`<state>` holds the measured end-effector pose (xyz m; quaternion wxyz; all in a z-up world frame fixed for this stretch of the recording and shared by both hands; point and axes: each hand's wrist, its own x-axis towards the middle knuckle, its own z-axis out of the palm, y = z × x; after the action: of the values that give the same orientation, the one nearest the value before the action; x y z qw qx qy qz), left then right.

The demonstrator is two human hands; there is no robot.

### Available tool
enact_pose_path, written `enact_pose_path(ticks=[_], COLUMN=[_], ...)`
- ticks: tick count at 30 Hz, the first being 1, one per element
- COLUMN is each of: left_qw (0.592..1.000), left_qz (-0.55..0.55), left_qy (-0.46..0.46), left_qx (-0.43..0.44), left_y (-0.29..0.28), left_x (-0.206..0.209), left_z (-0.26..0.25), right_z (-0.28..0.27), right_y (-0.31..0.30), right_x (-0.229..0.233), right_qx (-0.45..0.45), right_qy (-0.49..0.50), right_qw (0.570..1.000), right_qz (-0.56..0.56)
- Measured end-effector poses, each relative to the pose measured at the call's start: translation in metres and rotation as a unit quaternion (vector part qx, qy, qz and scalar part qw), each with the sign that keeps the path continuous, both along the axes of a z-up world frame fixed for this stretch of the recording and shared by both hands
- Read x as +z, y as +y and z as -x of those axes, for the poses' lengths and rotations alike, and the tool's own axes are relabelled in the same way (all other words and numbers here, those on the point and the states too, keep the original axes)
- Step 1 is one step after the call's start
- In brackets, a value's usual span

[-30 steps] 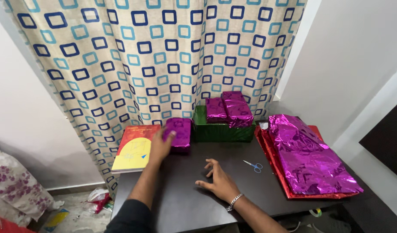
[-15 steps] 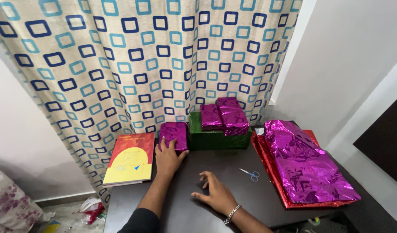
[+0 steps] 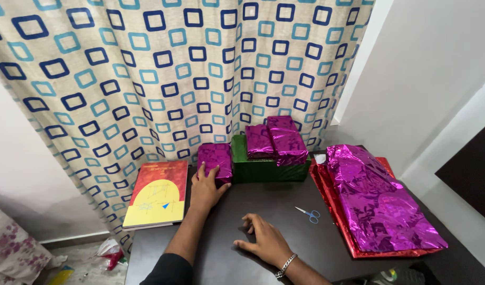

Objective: The person wraps a book with purple metallic wrapping paper on a table. They fold the paper around the book, secure it with tape, and trim excess paper with scissors. The wrapped book is placed with other wrapped items.

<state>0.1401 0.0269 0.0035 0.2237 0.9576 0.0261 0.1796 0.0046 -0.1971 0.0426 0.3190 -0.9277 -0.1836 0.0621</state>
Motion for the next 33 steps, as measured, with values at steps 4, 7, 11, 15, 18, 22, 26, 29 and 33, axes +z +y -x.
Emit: enact_pose_path(ticks=[4, 7, 11, 15, 18, 22, 26, 29, 33], left_qw=[1.0, 0.999, 0.995, 0.973, 0.967, 0.978, 0.982, 0.982, 0.982], left_qz=[-0.024, -0.027, -0.005, 0.072, 0.095, 0.065, 0.055, 0.052, 0.039], left_qy=[-0.014, -0.029, -0.094, -0.143, -0.106, -0.065, -0.042, -0.053, -0.058], left_qx=[0.004, 0.009, -0.039, -0.169, -0.212, -0.185, -0.174, -0.173, -0.174], left_y=[0.0, 0.0, -0.001, -0.012, -0.024, -0.037, -0.046, -0.049, -0.051], left_x=[0.002, 0.006, 0.014, 0.03, 0.044, 0.052, 0.05, 0.046, 0.042], left_z=[0.008, 0.011, 0.011, 0.01, 0.008, 0.008, 0.01, 0.011, 0.014], right_z=[0.002, 0.001, 0.0, -0.024, -0.065, -0.124, -0.153, -0.149, -0.132], right_y=[0.001, -0.001, -0.007, -0.014, -0.042, -0.092, -0.121, -0.122, -0.118], right_x=[0.0, -0.001, -0.014, -0.031, -0.038, -0.04, -0.033, -0.015, 0.017], right_qx=[0.002, 0.001, -0.015, -0.132, -0.219, -0.265, -0.224, -0.218, -0.266], right_qy=[-0.003, 0.0, 0.001, -0.169, -0.265, -0.299, -0.237, -0.189, -0.085], right_qw=[1.0, 1.0, 0.998, 0.962, 0.923, 0.91, 0.94, 0.955, 0.96], right_qz=[-0.002, 0.001, -0.064, -0.167, -0.172, -0.114, -0.102, -0.075, 0.009])
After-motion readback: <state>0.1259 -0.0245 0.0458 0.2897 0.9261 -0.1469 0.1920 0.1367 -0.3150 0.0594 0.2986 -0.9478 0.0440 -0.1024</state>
